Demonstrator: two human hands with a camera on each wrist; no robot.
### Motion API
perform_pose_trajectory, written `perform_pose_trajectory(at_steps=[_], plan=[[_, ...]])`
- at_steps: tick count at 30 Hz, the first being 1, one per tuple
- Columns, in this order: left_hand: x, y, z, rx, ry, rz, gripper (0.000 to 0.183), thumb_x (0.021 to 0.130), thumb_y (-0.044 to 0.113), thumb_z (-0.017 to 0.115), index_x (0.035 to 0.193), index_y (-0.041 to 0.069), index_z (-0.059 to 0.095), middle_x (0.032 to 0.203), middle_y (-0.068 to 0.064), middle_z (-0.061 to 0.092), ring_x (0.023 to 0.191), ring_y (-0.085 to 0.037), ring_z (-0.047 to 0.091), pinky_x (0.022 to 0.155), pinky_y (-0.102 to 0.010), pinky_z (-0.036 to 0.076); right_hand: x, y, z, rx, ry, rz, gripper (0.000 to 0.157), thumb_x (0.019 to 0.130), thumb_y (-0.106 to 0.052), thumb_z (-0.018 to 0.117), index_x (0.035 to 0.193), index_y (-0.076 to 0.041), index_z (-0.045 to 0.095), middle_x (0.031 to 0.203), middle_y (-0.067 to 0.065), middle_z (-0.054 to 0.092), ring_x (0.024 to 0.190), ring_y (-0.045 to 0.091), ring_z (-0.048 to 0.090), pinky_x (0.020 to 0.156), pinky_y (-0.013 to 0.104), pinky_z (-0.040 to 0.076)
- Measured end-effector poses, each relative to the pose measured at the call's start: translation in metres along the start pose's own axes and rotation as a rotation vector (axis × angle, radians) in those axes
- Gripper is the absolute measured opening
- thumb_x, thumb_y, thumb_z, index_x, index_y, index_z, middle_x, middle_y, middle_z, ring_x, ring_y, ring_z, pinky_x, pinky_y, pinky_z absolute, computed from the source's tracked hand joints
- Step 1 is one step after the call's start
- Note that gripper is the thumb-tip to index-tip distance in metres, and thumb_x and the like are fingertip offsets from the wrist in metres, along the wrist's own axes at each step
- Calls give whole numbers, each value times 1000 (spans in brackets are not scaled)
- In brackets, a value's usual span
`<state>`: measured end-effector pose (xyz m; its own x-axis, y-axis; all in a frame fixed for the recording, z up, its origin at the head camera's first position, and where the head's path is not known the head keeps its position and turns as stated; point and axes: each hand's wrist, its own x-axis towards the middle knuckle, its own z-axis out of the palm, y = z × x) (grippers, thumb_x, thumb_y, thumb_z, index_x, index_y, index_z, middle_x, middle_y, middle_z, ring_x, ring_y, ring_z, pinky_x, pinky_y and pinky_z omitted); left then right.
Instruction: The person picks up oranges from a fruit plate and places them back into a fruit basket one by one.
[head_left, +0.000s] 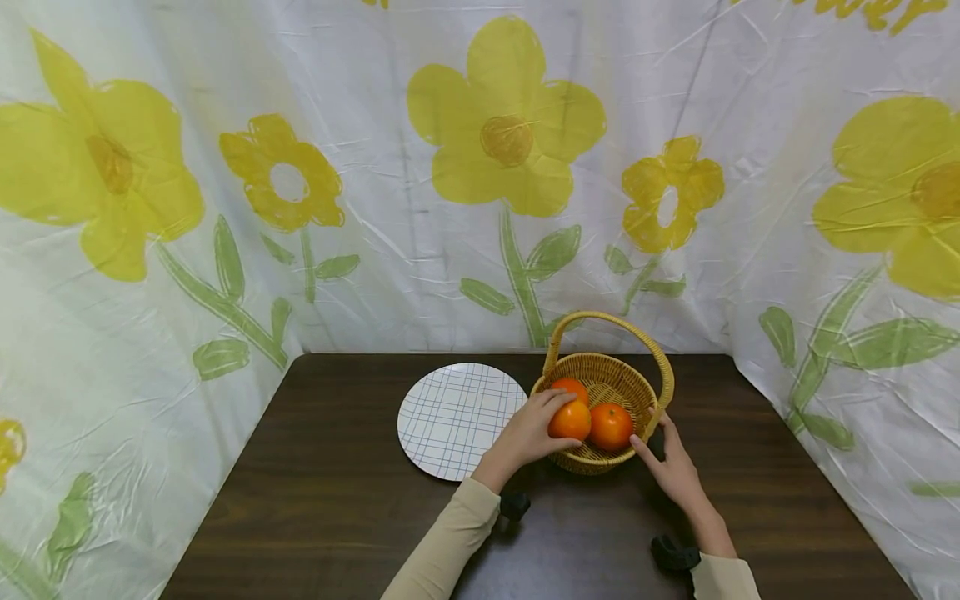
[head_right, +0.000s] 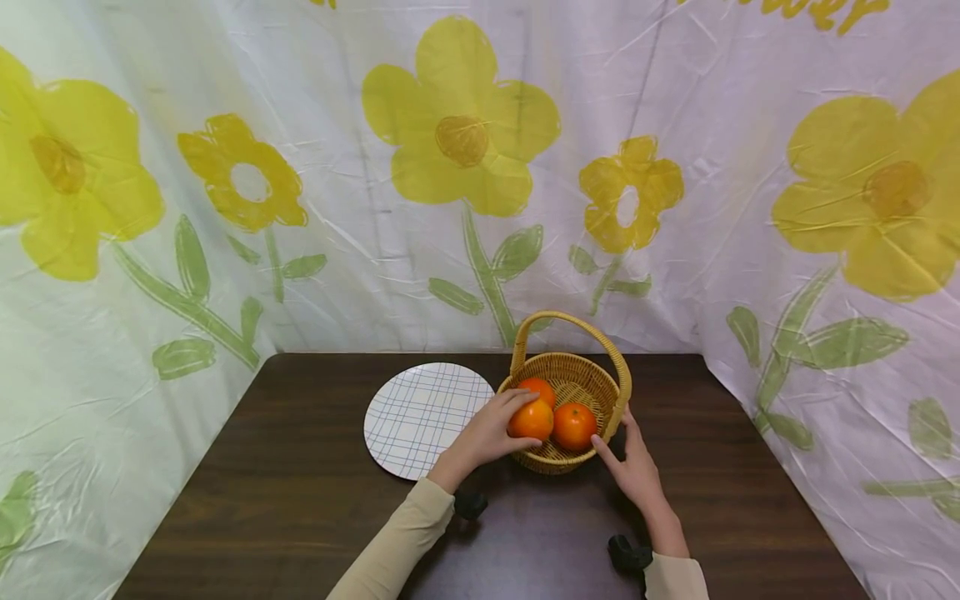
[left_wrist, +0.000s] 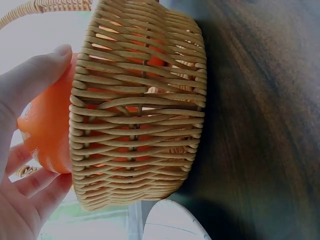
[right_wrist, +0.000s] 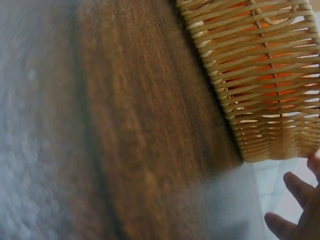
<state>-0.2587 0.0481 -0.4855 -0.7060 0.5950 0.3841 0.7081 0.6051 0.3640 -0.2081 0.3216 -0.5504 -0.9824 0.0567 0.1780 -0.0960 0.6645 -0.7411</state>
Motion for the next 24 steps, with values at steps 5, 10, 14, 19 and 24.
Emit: perform_pose_trajectory(at_steps=[5, 10, 14, 19, 24], plan=[[-1, 2, 0, 10, 9, 16, 69, 75, 48, 72, 134, 19, 49, 131, -4, 50, 118, -22, 49, 91, -34, 47, 0, -1, 0, 2, 2, -3, 71, 93, -39, 53, 149, -18, 14, 154, 15, 8, 134, 47, 21, 93, 70, 24], [-1, -2, 7, 27, 25, 46, 68, 75, 46, 73, 132, 16, 50, 130, -5, 51, 114, -24, 51, 87, -34, 49, 0, -1, 1, 3, 11, -7, 71, 93, -38, 54, 148, -17, 16, 154, 16, 9, 134, 46, 22, 94, 69, 25], [-1, -3, 10, 29, 27, 49, 68, 75, 46, 73, 131, 15, 51, 130, -6, 51, 112, -24, 51, 86, -34, 49, -1, -1, 1, 6, 11, -8, 70, 93, -38, 54, 148, -17, 16, 154, 16, 10, 134, 46, 22, 94, 69, 25], [0, 1, 7, 26, -12, 8, 69, 75, 48, 72, 133, 17, 50, 131, -5, 51, 112, -24, 51, 87, -34, 48, -1, -1, 1, 13, 14, -9, 70, 92, -37, 55, 148, -17, 16, 154, 15, 10, 134, 46, 22, 94, 69, 24], [2, 3, 6, 42, -55, -36, 68, 76, 49, 71, 133, 18, 50, 128, -4, 52, 111, -23, 52, 87, -33, 48, -1, -1, 1, 17, 12, -7, 70, 92, -37, 55, 148, -17, 17, 154, 15, 9, 134, 46, 21, 94, 70, 24]])
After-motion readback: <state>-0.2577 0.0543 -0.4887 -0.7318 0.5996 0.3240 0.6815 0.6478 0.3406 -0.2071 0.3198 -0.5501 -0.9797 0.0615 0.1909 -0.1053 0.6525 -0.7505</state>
